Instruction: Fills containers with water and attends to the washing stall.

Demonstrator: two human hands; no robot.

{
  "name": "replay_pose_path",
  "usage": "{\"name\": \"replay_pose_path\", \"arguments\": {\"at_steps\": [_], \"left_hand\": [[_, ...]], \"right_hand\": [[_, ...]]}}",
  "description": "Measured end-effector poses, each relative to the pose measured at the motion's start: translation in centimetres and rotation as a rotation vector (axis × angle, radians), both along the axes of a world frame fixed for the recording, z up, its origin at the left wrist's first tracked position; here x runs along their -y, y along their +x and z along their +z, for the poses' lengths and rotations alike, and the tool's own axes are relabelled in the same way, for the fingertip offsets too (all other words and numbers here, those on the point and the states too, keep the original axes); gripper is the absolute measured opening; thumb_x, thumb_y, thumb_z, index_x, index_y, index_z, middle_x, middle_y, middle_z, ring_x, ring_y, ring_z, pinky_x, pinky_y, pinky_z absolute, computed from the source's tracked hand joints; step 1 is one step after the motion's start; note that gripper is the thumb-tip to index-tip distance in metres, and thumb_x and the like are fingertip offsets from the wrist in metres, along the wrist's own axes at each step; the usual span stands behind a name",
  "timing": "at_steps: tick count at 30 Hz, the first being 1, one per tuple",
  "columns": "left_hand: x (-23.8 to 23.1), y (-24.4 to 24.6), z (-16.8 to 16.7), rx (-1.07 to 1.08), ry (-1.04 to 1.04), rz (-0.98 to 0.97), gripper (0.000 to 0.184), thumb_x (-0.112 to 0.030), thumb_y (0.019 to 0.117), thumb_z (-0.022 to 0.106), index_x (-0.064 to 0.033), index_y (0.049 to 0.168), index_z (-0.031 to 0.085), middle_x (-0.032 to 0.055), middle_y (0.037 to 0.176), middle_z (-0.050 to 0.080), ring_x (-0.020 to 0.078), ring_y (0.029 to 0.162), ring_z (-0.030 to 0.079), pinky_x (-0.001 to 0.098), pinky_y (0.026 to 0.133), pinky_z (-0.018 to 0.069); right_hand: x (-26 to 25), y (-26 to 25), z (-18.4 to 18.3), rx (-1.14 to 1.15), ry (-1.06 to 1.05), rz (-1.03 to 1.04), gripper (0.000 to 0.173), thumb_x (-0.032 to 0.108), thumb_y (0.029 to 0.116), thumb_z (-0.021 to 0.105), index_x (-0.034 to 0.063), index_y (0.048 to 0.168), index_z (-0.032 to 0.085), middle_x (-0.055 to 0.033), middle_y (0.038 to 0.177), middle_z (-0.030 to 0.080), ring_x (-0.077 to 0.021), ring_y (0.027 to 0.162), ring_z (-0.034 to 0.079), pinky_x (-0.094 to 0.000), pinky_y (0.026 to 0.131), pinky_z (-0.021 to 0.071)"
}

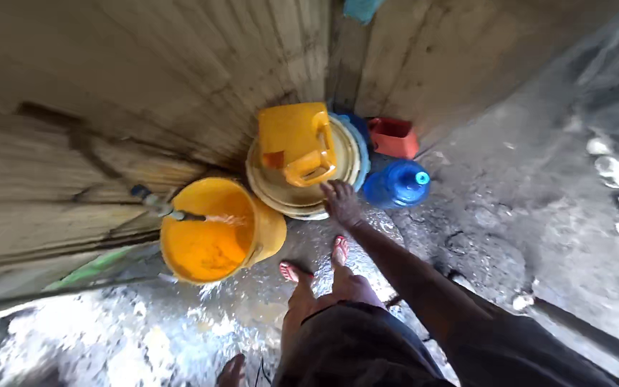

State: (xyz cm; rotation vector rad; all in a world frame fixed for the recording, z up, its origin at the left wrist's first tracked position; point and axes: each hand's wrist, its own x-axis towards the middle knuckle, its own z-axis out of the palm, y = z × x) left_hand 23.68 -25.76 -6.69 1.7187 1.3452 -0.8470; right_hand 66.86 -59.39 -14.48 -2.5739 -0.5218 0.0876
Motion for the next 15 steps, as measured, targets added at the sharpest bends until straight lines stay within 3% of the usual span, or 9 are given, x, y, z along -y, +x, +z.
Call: {"name": "replay_pose_path", "arguments": {"at_steps": [2, 6, 10, 15], "left_hand": [[-0.8, -1.3, -0.9, -0.009, 0.041, 0.076, 0.045, -0.027, 0.1108, 0.047, 0.0031, 0.144, 0.053, 0.0287, 0.138, 0.059, 0.0425, 0.122, 0.063, 0.0576, 0.104, 0.0504], [-0.4, -3.0, -0.1, 0.014, 0.072, 0.181, 0.042, -0.025, 0.1097, 0.050, 0.0020, 0.141, 0.056, 0.0264, 0.139, 0.060, 0.0402, 0.125, 0.062, 0.0556, 0.106, 0.0492], [0.1, -5.4, -0.4, -0.015, 0.026, 0.225, 0.041, -0.025, 0.1101, 0.050, 0.0025, 0.140, 0.057, 0.0273, 0.139, 0.059, 0.0427, 0.124, 0.061, 0.0576, 0.105, 0.0485], [-2.2, -8.8, -2.5, -0.046, -0.064, 0.240, 0.044, -0.028, 0.1100, 0.050, 0.0030, 0.140, 0.056, 0.0279, 0.140, 0.059, 0.0419, 0.128, 0.059, 0.0573, 0.108, 0.0463]], "right_hand": [[-0.9, 2.3, 0.0, -0.006, -0.084, 0.049, 0.059, 0.024, 0.0919, 0.073, 0.0158, 0.148, 0.055, -0.0229, 0.143, 0.057, -0.0465, 0.134, 0.051, -0.0659, 0.109, 0.0404], [-2.6, 4.6, -0.7, -0.013, -0.240, 0.156, 0.046, 0.024, 0.0903, 0.077, 0.0066, 0.132, 0.065, -0.0276, 0.133, 0.060, -0.0500, 0.126, 0.054, -0.0709, 0.106, 0.0393], [-5.0, 5.9, 0.0, 0.020, -0.355, 0.182, 0.052, 0.021, 0.0912, 0.075, 0.0121, 0.140, 0.061, -0.0246, 0.136, 0.059, -0.0471, 0.128, 0.053, -0.0673, 0.106, 0.0387], [-8.0, 7.0, 0.5, -0.051, -0.483, 0.126, 0.036, 0.017, 0.0950, 0.067, 0.0089, 0.130, 0.066, -0.0179, 0.131, 0.065, -0.0417, 0.131, 0.053, -0.0677, 0.110, 0.0325]]}}
